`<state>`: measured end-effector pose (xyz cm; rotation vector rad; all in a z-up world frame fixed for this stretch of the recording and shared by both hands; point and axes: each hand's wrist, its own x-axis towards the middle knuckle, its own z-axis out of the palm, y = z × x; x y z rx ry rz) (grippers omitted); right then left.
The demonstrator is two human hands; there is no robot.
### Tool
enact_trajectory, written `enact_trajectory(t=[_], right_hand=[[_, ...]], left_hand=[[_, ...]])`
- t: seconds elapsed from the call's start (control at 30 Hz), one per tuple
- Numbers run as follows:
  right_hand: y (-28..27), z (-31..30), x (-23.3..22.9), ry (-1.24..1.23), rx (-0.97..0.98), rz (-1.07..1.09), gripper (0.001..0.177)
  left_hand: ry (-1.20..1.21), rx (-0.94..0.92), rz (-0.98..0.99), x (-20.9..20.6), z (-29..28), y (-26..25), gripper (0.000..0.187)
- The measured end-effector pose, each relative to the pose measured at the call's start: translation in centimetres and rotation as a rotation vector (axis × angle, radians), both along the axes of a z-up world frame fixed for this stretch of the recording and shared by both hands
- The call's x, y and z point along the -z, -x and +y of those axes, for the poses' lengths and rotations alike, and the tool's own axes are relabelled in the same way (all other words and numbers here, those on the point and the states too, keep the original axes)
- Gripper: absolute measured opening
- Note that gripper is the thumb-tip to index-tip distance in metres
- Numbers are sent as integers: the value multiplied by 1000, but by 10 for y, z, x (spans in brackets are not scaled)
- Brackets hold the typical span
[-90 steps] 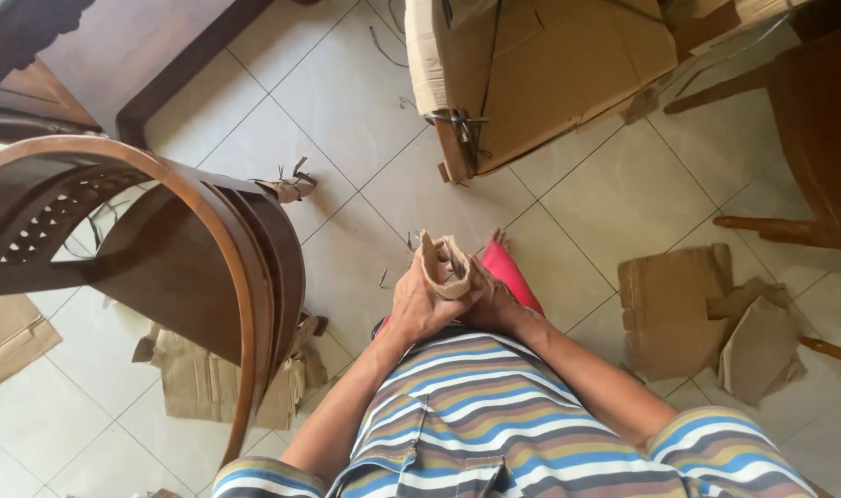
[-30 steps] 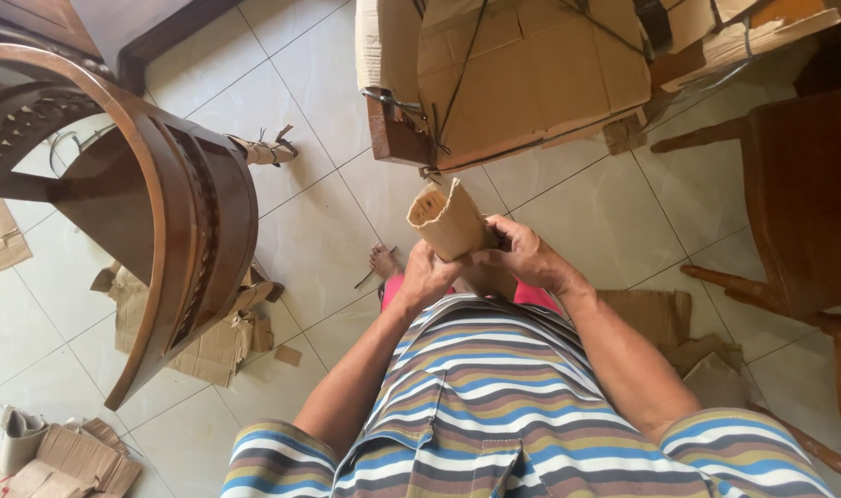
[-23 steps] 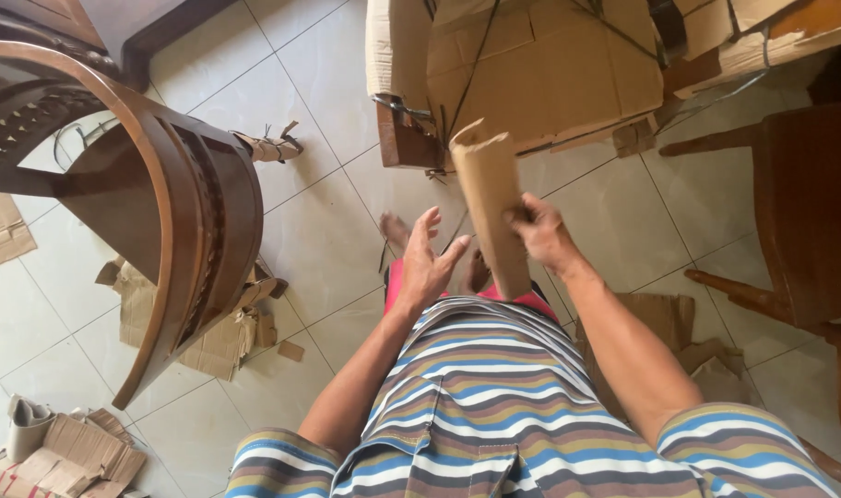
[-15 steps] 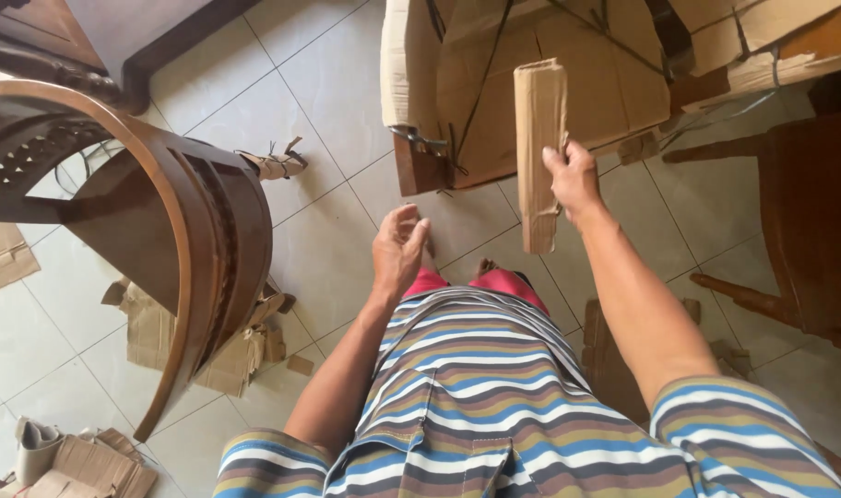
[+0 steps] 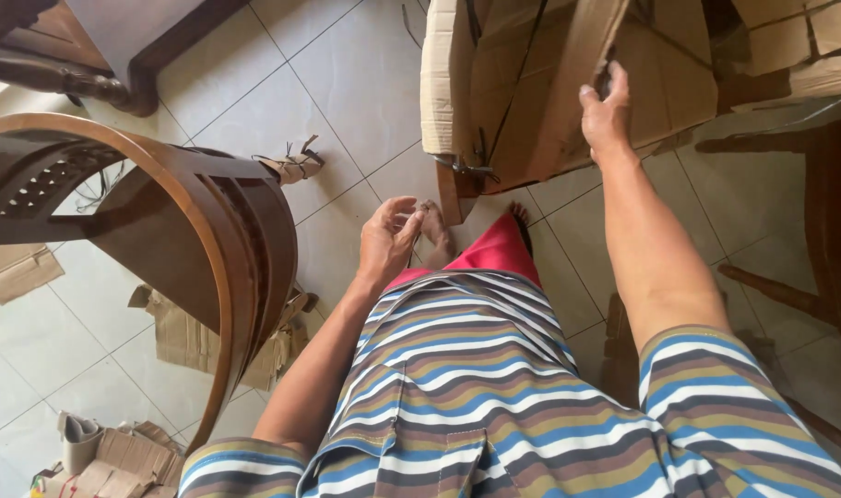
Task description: The person sits on the floor and ties a cardboard structure with green plastic strips. They pick up a strip from a glass table, wrap it around the cardboard, and tie a knot. The person repeats this process, securing the cardboard pieces together.
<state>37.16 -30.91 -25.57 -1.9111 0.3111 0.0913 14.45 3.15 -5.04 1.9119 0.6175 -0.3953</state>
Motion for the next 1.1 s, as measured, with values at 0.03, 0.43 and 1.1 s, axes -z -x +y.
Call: enact_trajectory(t=[0.03, 0.43, 1.1], right_hand=[[1, 5, -11, 3, -7, 2, 60], [125, 105, -92, -70, -605, 247, 29], [132, 128, -92, -398, -281, 236, 18]], left_hand=[[3, -7, 2, 7, 0, -2, 34], [-528, 439, -507, 50, -24, -50, 41], [-460, 493, -558, 93, -30, -76, 13]])
